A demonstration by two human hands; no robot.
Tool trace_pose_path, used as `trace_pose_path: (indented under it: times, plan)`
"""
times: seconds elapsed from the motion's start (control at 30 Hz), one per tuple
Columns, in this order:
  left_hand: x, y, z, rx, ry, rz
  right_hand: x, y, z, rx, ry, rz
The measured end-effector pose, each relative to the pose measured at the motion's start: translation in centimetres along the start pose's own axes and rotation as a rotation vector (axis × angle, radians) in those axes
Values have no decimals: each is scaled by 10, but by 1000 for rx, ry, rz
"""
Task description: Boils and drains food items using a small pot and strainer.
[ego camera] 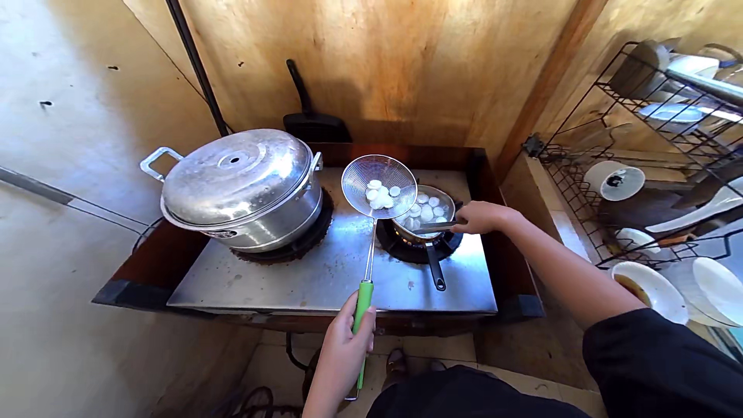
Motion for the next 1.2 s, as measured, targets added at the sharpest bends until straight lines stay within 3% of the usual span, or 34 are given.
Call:
trace_pose_path:
  times: [0.37, 0.73, 0.93, 1.07, 1.2]
  plan:
    - [-1, 0, 3, -11, -30, 38, -20, 7, -25, -176, 46, -55]
    - [0, -14, 10, 61, 6, 73, -28, 74, -89, -521, 31, -106]
    - [2, -27, 3, 162, 23, -98, 5, 72, -80, -454, -105, -152]
    - [0, -25, 5, 139, 36, -112, -18, 72, -114, -528, -235, -50]
    - [-8, -16, 9, 89, 7, -109, -40, 49, -125, -403, -367, 92]
Point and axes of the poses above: each hand's wrist, its own z-axis towards the middle knuckle, its own y-axis out of the back of the hand, x = y × z, the point moved 6 cm from there along z, towards the middle knuckle, and after that the axes turned 3 degrees about -z, right-handed, at the moved point
